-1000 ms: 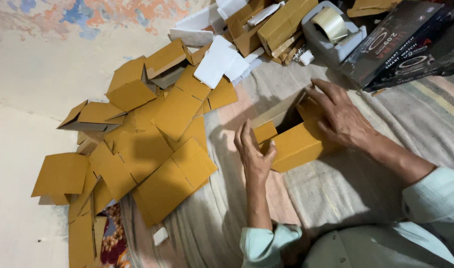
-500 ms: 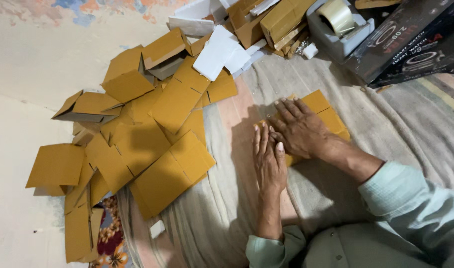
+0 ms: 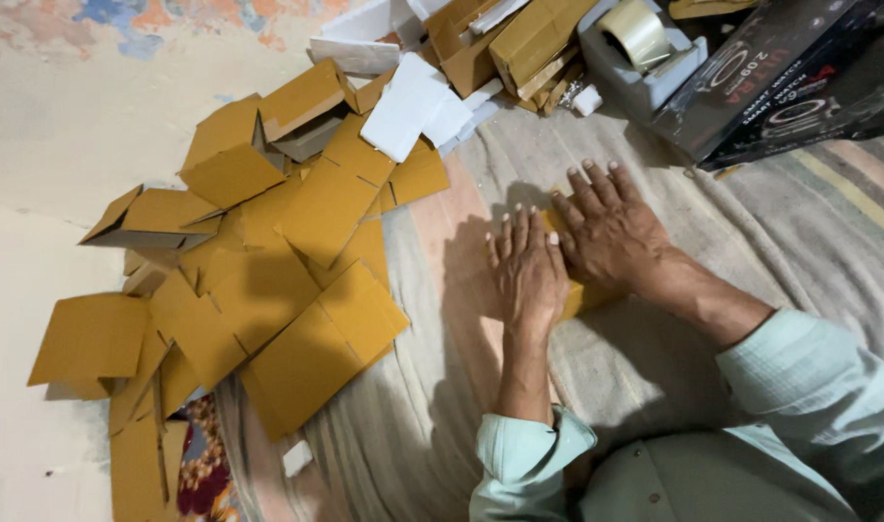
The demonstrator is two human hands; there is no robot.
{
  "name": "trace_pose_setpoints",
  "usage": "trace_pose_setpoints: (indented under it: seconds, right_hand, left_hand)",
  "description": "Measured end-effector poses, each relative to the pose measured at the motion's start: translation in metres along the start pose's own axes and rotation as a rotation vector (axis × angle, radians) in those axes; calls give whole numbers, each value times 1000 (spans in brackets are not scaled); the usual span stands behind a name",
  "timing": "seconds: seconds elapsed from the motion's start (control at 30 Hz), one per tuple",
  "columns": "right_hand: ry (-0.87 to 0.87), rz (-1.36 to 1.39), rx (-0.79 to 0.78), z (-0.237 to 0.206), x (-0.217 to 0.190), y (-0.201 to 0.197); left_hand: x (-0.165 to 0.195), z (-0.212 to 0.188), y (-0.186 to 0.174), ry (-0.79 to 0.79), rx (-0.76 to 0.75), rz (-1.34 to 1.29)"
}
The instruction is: The person sits on a bed and folds flat yellow cardboard boxes one at a time, pressing the side flaps and bottom panels together by hand to shape each box, then sets the folded box aside and picks up the next flat blank.
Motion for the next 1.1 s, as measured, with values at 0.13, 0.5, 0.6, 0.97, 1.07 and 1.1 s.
trace_pose_setpoints:
  seconds: [0.13,0.5,0.6,0.97,1.07,1.1]
  right_hand:
    - [35,106,88,-2,11,-11]
    - [36,65,54,9,-6,-2]
    - [90,69,166,1,13,-6]
    - [-37,71,-43,13,-13,-1]
    - [19,30,-101,6,2,-9]
    - [16,-18,-123,5,2,-10]
  left_hand:
    - [-21,-3,-4,-130,-35,10]
    - [-16,8,-13,-230,-5,42]
    - [-30,3,-20,-317,-26,14]
    - [-15,10,-17,-196,-28,17]
    - [-27,7,-22,-248,-44,-10]
    - [-31,5,-23,-278,-46,-19]
Point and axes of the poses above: each hand's wrist, its own z-axis towards the middle knuckle, its own y-axis out of the palm, x = y × z, the point moved 8 cm from there along z, towards the middle knuckle, and after that the axes turned 4 degrees about -y, right-handed, at the moved point
